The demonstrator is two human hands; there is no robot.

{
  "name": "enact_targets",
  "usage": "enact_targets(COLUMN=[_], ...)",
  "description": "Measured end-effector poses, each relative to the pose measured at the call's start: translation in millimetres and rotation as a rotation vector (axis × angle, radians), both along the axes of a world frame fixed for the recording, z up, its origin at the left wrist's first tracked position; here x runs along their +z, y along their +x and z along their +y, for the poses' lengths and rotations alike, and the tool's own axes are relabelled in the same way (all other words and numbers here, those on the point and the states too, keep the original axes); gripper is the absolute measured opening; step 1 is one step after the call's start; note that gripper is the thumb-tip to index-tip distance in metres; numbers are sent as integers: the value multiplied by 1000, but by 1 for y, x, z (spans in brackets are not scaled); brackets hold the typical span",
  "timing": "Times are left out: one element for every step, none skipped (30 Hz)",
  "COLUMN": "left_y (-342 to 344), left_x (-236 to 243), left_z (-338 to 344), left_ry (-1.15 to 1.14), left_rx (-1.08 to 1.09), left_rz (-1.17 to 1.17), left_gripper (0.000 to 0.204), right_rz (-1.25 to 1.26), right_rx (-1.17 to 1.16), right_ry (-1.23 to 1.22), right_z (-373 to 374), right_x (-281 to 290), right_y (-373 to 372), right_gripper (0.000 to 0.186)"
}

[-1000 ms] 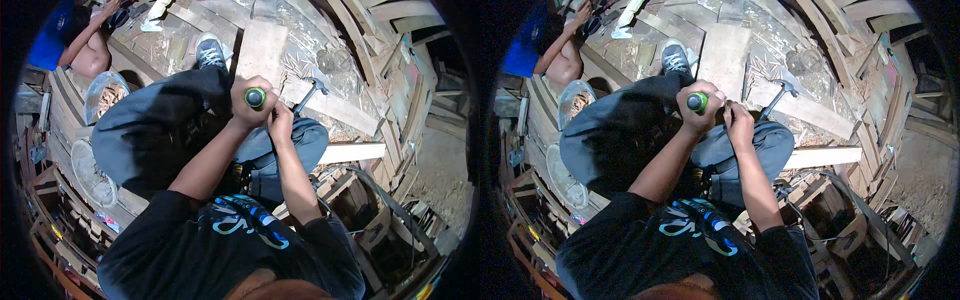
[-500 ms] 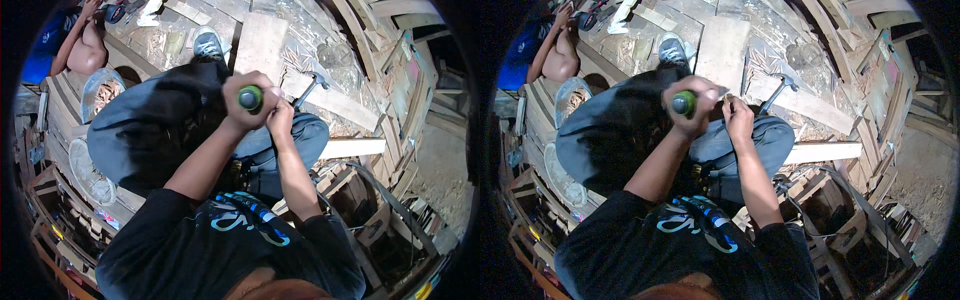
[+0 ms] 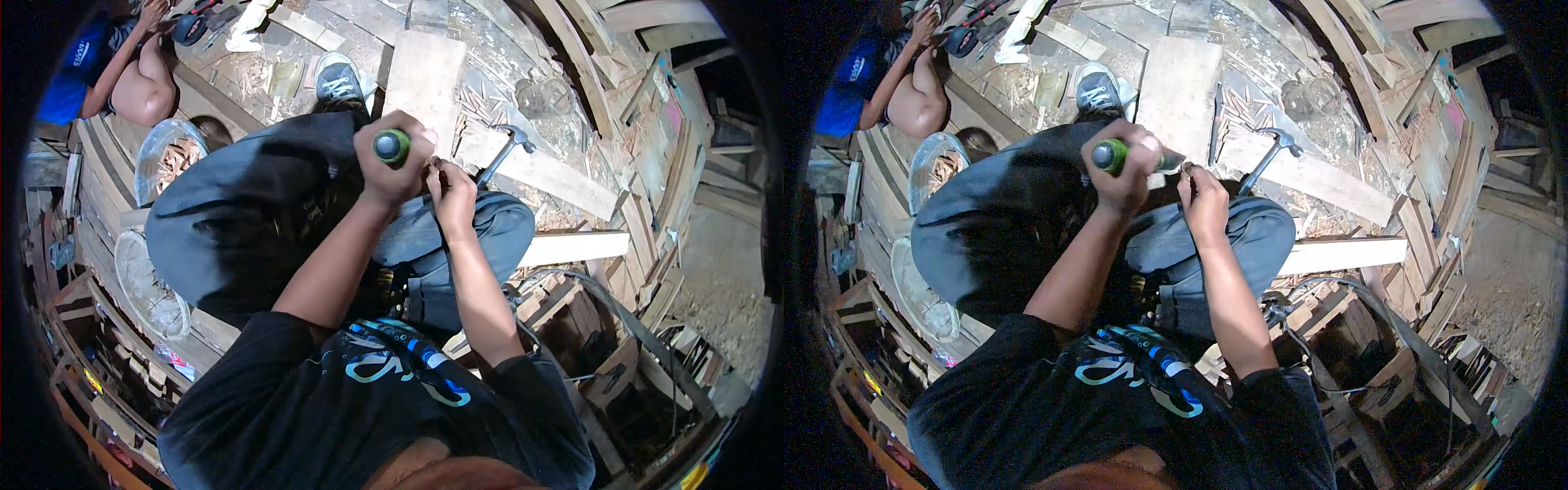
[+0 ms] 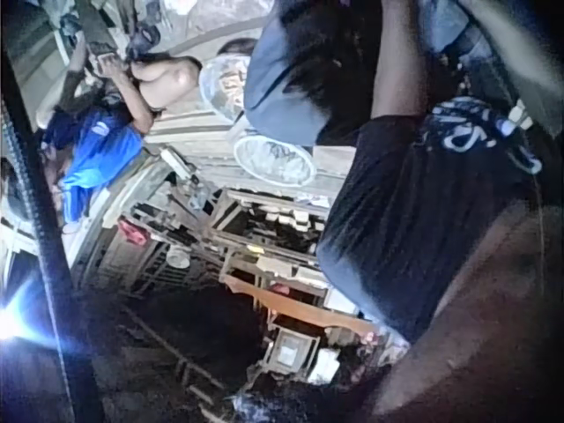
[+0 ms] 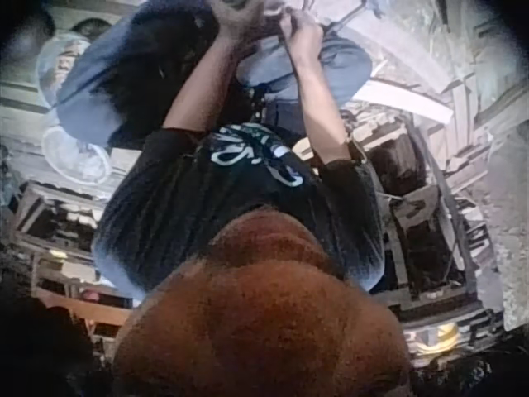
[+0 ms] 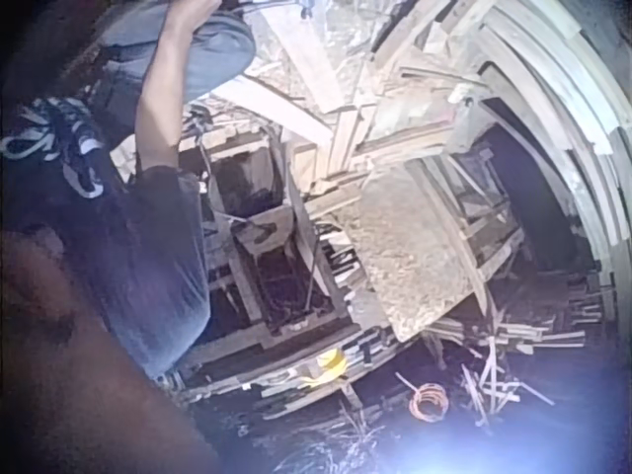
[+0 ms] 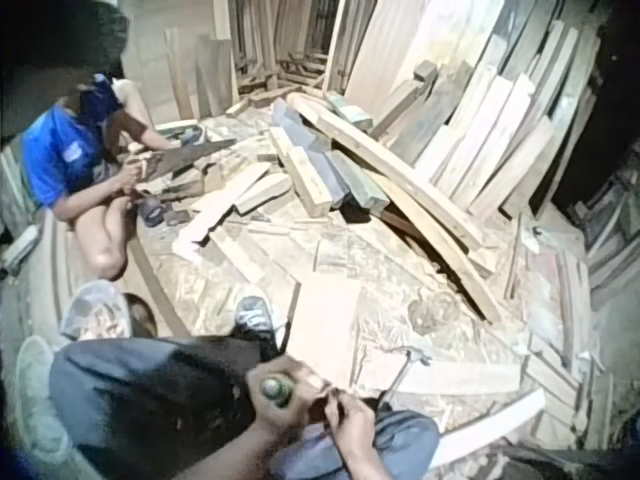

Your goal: The person carves and shapes small wooden pegs by hand using a chisel.

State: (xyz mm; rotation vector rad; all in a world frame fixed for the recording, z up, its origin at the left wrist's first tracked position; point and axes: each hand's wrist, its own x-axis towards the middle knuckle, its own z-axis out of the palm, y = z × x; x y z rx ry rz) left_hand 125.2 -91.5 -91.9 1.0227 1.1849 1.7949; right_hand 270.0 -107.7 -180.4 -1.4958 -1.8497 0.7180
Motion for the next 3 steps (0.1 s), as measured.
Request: enact_targets(left_y=[-6, -8, -8], left_x=[11, 18, 24], left_z=[-1, -2, -4], left_ry=[-9, -14, 58], left_rx=[-35, -35, -17], left_rz=[7, 8, 8], left_gripper=[11, 11, 15], right_rz=[16, 35, 37], right_rx=[6, 14, 14], right_ry=[25, 49, 43], right_z=[1, 1, -2], right_x=[1, 8, 8], right_y=[0, -2, -3], right_gripper=[14, 13, 13])
